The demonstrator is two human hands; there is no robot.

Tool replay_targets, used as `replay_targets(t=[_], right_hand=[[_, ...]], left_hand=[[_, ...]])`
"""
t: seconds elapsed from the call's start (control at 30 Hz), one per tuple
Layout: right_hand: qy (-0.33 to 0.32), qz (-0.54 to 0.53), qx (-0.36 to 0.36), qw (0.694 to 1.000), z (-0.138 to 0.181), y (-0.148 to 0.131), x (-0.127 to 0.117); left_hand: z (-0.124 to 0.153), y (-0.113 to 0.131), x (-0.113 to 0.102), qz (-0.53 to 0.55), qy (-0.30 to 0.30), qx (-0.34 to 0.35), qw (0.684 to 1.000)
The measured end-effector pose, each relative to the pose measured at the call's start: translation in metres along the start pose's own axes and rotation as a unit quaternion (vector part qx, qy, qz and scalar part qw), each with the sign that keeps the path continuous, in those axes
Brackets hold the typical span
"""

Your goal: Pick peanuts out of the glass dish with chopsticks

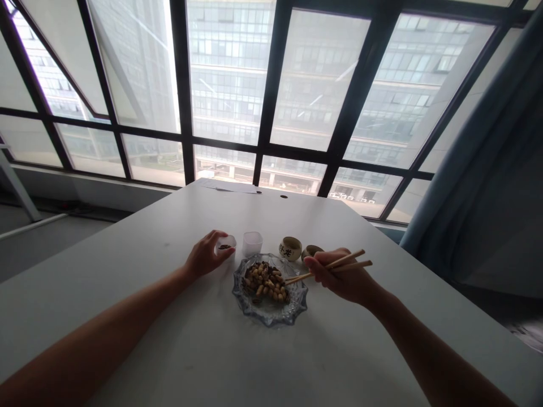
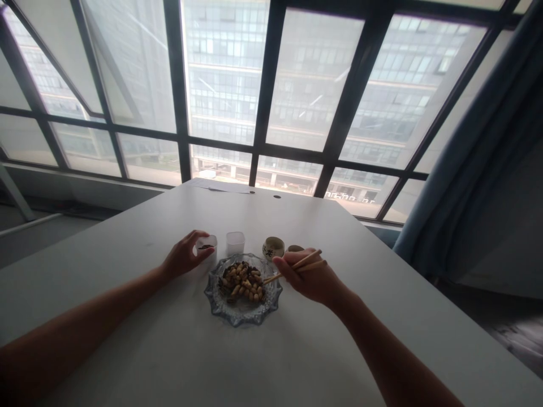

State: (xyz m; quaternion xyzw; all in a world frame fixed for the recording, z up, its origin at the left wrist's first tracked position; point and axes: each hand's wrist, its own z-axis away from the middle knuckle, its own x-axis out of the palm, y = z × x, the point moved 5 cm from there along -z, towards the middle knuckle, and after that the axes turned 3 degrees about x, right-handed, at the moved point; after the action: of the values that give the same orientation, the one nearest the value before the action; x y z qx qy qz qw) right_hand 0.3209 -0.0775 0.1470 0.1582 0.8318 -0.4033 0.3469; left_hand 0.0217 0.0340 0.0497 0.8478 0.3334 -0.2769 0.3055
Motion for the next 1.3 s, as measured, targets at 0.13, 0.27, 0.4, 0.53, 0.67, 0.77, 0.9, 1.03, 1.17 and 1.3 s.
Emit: replay_targets(t=[0.13, 0.27, 0.4, 0.53, 0.67, 0.77, 0.9, 1.03, 1.17, 1.3], right_hand=[[-0.034, 0.006, 0.001, 0.999, 0.000, 0.003, 0.004], [-0.047, -0.020, 0.017, 0.999, 0.000, 0.006, 0.004], [-0.057, -0.038, 0.024, 0.997, 0.001, 0.005, 0.005], [-0.049, -0.057, 0.030, 0.997, 0.000, 0.005, 0.001], [0.004, -0.097, 0.083, 0.992, -0.001, 0.018, -0.010], [0.058, -0.147, 0.133, 0.978, 0.000, 0.034, -0.019], [0.153, -0.248, 0.165, 0.942, -0.001, 0.055, -0.032], [0.214, -0.345, 0.192, 0.893, -0.003, 0.067, -0.038], [0.222, -0.381, 0.211, 0.872, -0.002, 0.064, -0.037], [0.227, -0.362, 0.198, 0.882, -0.002, 0.057, -0.035]], left_hand=[[0.000, 0.000, 0.000, -0.003, -0.004, 0.000, 1.000], [0.001, 0.001, -0.001, -0.007, -0.004, 0.002, 1.000], [0.001, 0.000, 0.000, -0.008, -0.003, 0.002, 1.000], [0.001, 0.000, 0.000, -0.002, 0.006, 0.011, 1.000], [0.001, 0.000, 0.000, -0.002, 0.014, 0.019, 1.000], [0.001, -0.001, 0.000, -0.004, 0.012, 0.019, 1.000], [0.001, -0.002, 0.000, -0.009, 0.013, 0.021, 1.000], [0.002, -0.003, 0.003, -0.015, 0.008, 0.027, 0.999], [0.002, -0.001, 0.002, -0.008, 0.027, 0.053, 0.998], [0.003, 0.009, -0.003, 0.007, 0.053, 0.126, 0.991]])
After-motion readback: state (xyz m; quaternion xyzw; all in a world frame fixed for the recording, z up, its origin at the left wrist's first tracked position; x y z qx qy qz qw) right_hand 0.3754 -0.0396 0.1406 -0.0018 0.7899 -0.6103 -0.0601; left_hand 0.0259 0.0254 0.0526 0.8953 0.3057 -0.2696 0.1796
